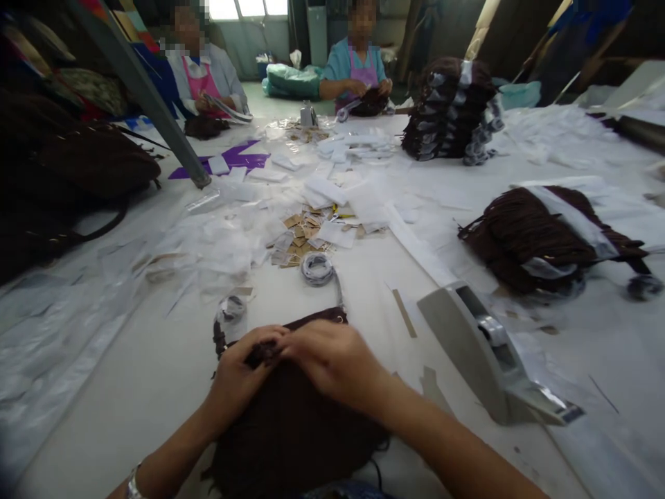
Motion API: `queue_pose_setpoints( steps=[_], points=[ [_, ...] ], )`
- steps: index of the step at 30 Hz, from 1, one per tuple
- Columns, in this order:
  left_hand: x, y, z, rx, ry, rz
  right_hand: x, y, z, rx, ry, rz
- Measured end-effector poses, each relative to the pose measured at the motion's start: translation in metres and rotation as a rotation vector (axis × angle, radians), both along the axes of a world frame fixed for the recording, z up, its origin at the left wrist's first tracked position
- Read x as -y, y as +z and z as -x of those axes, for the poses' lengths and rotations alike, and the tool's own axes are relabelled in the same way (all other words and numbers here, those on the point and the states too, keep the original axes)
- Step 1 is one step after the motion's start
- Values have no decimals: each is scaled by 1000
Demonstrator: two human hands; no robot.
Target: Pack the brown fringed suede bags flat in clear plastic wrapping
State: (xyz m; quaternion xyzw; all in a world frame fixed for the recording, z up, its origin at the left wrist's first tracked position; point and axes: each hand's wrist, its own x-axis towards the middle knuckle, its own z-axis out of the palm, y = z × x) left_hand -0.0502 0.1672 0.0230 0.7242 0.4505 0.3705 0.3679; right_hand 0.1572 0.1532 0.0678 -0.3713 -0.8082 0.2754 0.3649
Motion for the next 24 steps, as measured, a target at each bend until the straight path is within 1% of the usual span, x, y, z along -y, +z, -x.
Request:
queue_pose_setpoints(
  steps=[1,2,3,4,6,8,9,11,13,14,16,18,21,24],
  points=[
    [-1,0,-1,14,2,23,-11,-4,-20,47,-221,38],
    [-2,-1,-2,26,-3,44,-21,-9,-37,102,-324,40],
    [-2,-3,-2,37,-5,61,-30,-17,-50,147,-334,46],
    [-3,-5,-3,46,-8,71,-37,-26,-61,175,-295,61],
    [-2,-11,-4,55,-8,50,-50,-43,-71,195,-192,89],
    [0,-15,-2,59,-39,-39,-60,-54,-73,185,-107,101],
    [1,-16,-1,61,-74,-98,-64,-57,-72,186,-64,99],
    [2,-10,1,69,-174,-216,-71,-58,-70,207,50,87],
    [2,2,3,74,-274,-298,-76,-56,-68,238,160,63],
    [2,10,3,78,-313,-316,-77,-55,-68,240,191,39],
    [3,24,3,85,-370,-329,-79,-56,-67,211,199,-39],
    [7,33,2,88,-406,-328,-79,-59,-66,168,164,-138],
    [18,36,0,90,-450,-300,-78,-64,-61,144,116,-252],
    [22,40,3,104,-512,-215,-76,-62,-53,122,82,-294]
  ],
)
